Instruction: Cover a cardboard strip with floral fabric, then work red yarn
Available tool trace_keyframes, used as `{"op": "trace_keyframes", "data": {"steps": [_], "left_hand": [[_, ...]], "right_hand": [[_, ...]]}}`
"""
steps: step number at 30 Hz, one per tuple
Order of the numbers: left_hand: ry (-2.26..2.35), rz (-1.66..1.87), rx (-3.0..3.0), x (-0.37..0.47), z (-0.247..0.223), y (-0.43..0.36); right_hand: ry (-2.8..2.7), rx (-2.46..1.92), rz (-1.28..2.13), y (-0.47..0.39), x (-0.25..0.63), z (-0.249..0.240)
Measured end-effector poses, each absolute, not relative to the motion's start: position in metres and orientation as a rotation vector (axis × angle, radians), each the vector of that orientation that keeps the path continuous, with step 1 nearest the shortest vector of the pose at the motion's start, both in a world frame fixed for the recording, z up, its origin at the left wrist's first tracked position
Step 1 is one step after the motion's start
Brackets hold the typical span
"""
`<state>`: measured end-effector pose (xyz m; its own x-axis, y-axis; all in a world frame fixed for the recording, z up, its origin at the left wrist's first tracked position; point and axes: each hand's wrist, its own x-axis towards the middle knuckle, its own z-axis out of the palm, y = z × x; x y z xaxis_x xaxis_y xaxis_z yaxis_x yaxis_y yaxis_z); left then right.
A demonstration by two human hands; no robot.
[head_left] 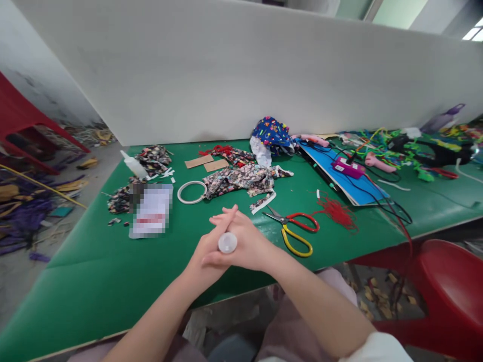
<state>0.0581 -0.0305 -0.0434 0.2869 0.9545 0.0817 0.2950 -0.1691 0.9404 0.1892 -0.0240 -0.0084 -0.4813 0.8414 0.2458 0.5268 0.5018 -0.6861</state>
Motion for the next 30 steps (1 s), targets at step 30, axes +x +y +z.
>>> {"op": "trace_keyframes", "data": {"steps": [30], "left_hand": [[0.883,1.149,1.126,0.046,-0.022,-0.018]], "right_hand": [[-1.721,-1.072,0.848,-0.02,0.253,0.03]]}}
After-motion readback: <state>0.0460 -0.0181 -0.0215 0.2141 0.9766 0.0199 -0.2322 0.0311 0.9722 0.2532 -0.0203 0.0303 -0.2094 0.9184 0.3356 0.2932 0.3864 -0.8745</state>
